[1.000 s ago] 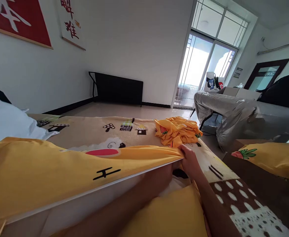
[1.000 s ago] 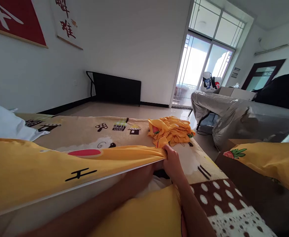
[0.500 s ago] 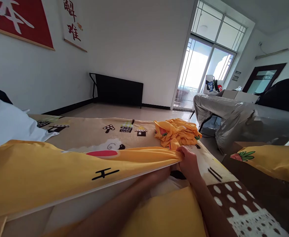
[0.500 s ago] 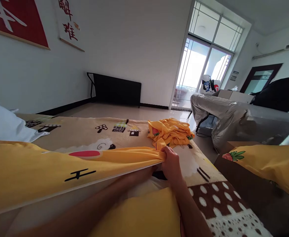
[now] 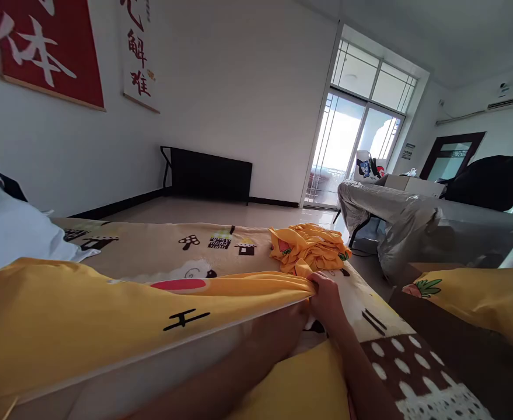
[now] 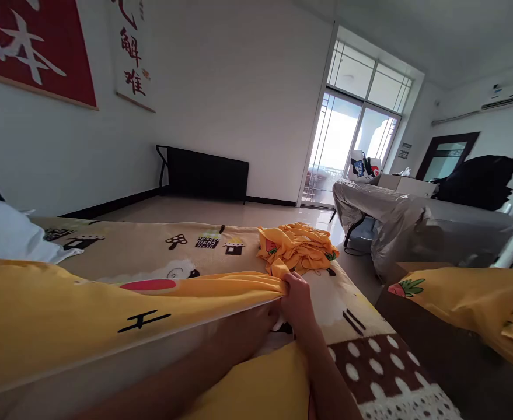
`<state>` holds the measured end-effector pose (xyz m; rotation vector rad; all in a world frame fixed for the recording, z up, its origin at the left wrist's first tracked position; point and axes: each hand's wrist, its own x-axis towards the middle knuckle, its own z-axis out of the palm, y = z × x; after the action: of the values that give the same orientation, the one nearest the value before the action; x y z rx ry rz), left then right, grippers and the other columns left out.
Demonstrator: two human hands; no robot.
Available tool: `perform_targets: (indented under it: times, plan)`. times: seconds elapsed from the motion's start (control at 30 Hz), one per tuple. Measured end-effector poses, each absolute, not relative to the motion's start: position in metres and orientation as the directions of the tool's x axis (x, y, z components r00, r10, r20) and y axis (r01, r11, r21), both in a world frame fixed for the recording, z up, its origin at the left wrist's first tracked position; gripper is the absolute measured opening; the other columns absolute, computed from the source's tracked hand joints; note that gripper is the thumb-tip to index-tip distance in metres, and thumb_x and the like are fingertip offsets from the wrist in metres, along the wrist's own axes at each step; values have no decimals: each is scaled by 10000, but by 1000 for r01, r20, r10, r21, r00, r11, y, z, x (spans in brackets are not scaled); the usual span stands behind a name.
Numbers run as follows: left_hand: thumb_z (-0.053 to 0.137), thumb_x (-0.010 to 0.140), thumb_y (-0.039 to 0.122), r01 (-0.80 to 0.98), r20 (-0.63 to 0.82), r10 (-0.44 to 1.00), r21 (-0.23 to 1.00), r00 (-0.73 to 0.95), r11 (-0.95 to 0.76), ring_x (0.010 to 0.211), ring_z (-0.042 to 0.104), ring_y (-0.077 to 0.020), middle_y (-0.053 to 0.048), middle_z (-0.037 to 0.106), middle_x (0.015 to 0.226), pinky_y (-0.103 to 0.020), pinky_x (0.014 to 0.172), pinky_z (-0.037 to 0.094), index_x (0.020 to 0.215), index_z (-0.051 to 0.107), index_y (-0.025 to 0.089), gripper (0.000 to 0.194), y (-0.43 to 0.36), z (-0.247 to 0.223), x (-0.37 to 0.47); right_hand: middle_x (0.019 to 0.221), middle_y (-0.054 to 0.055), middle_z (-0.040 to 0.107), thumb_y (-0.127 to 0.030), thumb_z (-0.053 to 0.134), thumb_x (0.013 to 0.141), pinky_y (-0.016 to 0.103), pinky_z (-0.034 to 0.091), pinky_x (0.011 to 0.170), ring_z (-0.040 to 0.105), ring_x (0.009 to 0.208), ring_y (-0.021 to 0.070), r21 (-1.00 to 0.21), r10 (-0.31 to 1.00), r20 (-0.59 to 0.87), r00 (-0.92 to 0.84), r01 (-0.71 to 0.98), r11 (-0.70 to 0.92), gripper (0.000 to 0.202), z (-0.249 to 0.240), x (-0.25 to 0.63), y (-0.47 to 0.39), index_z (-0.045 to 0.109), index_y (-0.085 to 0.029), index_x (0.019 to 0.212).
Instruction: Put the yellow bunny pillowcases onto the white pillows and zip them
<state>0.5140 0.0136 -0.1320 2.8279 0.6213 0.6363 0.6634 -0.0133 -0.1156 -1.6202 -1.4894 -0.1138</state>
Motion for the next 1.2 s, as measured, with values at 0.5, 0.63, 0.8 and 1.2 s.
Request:
perform_targets:
  times: [0.5, 0.63, 0.8, 1.2]
  plan:
    - [440, 840, 207, 200, 265, 337, 435, 903, -878, 1114, 531, -207, -24, 601, 1212, -323, 1001, 369, 1045, 598, 239, 261, 3, -95, 483, 610, -6, 528, -67, 467, 564, 214, 275, 542, 434, 590, 119, -534, 798, 543, 261, 841, 89, 122, -115, 661, -13, 527, -172, 551]
    - [431, 835, 224, 322, 271, 447, 401, 853, -857, 1222, 460, -254, -44, 503, 1352, -422, 1056, 329, 1232, 503, 274, 406, 9, -104, 489, 673, 1, 563, -106, 459, 574, 202, 304, 545, 474, 632, 126, -622, 796, 559, 233, 753, 216, 122, -113, 658, -13, 559, -171, 598]
    - [403, 860, 242, 213, 294, 389, 488, 873, -846, 1279, 415, -247, -18, 471, 1399, -419, 1098, 294, 1295, 487, 293, 446, 18, -106, 494, 574, -35, 530, -88, 426, 535, 205, 274, 533, 432, 574, 116, -618, 789, 534, 305, 778, 117, 182, -118, 660, -11, 545, -176, 641]
    - [393, 855, 188, 216, 240, 385, 524, 891, -824, 1288, 413, -225, 35, 475, 1399, -421, 1117, 262, 1218, 564, 341, 430, 22, -113, 499, 663, 8, 644, -77, 408, 550, 203, 332, 569, 522, 614, 137, -544, 805, 533, 262, 835, 88, 275, -119, 668, -9, 597, -181, 721]
